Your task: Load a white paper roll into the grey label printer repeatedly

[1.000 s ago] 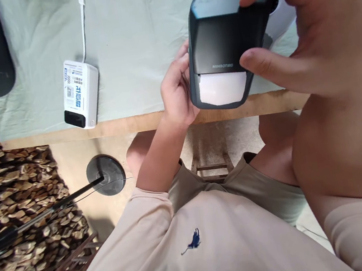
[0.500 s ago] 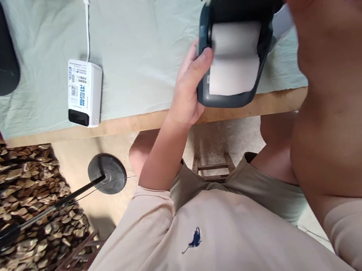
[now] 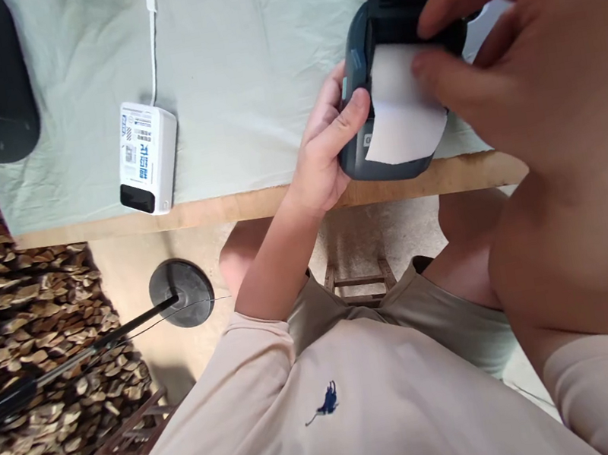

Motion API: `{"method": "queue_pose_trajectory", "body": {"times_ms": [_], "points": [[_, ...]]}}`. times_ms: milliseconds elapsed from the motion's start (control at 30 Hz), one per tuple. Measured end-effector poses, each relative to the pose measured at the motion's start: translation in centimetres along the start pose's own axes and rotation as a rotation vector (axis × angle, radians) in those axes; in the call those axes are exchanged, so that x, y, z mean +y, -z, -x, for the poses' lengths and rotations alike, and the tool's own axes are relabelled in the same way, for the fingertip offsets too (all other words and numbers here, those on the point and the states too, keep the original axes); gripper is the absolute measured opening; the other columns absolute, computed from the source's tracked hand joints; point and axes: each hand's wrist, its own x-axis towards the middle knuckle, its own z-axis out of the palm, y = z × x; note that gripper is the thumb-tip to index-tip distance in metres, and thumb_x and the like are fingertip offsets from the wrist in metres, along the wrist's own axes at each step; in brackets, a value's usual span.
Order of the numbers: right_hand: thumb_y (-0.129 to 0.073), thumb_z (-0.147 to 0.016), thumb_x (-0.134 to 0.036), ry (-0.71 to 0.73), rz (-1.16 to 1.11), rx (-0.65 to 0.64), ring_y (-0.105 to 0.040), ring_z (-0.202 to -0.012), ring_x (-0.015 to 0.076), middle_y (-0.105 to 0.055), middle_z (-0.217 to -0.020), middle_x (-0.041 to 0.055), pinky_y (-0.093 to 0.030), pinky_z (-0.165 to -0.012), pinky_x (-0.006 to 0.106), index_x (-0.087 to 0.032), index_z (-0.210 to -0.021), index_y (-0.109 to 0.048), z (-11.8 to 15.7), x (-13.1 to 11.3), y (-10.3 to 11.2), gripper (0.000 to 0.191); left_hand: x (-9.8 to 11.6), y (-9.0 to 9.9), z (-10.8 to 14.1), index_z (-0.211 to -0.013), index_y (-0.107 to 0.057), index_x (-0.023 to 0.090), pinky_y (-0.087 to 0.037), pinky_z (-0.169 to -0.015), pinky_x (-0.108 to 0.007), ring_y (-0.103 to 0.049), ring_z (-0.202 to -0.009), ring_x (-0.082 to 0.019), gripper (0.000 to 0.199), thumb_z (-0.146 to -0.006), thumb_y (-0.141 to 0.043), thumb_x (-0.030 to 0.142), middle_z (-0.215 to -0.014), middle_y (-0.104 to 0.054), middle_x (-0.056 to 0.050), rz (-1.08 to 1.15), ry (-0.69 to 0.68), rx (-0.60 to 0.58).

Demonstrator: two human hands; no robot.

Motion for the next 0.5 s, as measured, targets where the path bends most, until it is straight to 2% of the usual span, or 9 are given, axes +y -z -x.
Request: {"method": "queue_pose_trajectory", "body": {"times_ms": [33,100,200,267,333,400,500], "points": [[-0.032,-0.07,-0.043,-0.008,0.096,0.006,-0.046,-0.074,0.0054,-0.05,-0.087,-0.0054,-0.04,-0.069,0.028,-0.034,-0.099,-0.043,-0.1,0.2,-0.2,0.032,0.2,0.0,0.0,-0.111,-0.041,0.026,-0.045,-0.088,-0.026,-0.04,-0.115,-0.018,0.037,-0.076,-0.039,0.039,-0.097,-0.056,0.004,0.041,0.027,0.085],[-0.032,-0.069,-0.048,-0.023,0.22,0.006,-0.048,-0.08,0.0114,-0.051,-0.084,-0.0032,-0.041,-0.073,0.038,-0.037,-0.104,-0.039,-0.3,0.6,-0.7,0.037,0.6,0.2,0.0,-0.114,-0.037,0.028,-0.045,-0.088,-0.026,-0.04,-0.115,-0.018,0.043,-0.074,-0.038,0.046,-0.097,-0.056,0.003,0.103,0.05,0.168],[-0.033,-0.067,-0.05,-0.027,0.253,-0.032,-0.049,-0.088,0.0194,-0.051,-0.086,-0.0022,-0.041,-0.07,0.042,-0.04,-0.107,-0.035,-0.5,1.1,-1.3,0.041,0.8,0.3,0.1,-0.114,-0.036,0.03,-0.045,-0.088,-0.025,-0.041,-0.115,-0.017,0.045,-0.073,-0.037,0.049,-0.095,-0.058,0.002,0.126,0.067,0.175],[-0.034,-0.067,-0.048,-0.005,0.202,-0.026,-0.049,-0.089,0.02,-0.051,-0.089,-0.0044,-0.041,-0.072,0.044,-0.04,-0.105,-0.036,-0.4,1.1,-1.2,0.039,0.5,0.3,0.2,-0.112,-0.039,0.03,-0.045,-0.088,-0.024,-0.041,-0.115,-0.017,0.042,-0.073,-0.039,0.047,-0.094,-0.059,0.002,0.102,0.071,0.139],[-0.038,-0.066,-0.044,0.033,0.131,-0.001,-0.05,-0.086,0.0151,-0.05,-0.092,-0.0071,-0.041,-0.077,0.042,-0.039,-0.103,-0.037,-0.2,0.8,-0.7,0.037,0.0,0.2,0.3,-0.106,-0.044,0.03,-0.044,-0.088,-0.023,-0.041,-0.114,-0.017,0.033,-0.074,-0.043,0.039,-0.093,-0.059,0.002,0.058,0.044,0.044],[-0.042,-0.065,-0.037,0.056,0.012,0.004,-0.05,-0.08,0.0081,-0.049,-0.094,-0.0084,-0.044,-0.074,0.032,-0.036,-0.103,-0.038,0.1,0.6,-0.1,0.038,-0.4,0.1,0.1,-0.097,-0.049,0.025,-0.043,-0.089,-0.023,-0.041,-0.115,-0.017,0.023,-0.076,-0.044,0.028,-0.094,-0.059,0.002,0.0,-0.042,-0.133],[-0.04,-0.067,-0.028,-0.113,-0.442,0.038,-0.049,-0.078,0.0011,-0.049,-0.09,-0.0083,-0.038,-0.061,0.015,-0.032,-0.102,-0.041,0.4,0.7,0.3,0.035,-0.6,0.2,-0.3,-0.088,-0.05,0.017,-0.041,-0.091,-0.027,-0.04,-0.115,-0.017,0.017,-0.079,-0.036,0.018,-0.097,-0.057,0.0,-0.058,-0.172,-0.354]]}}
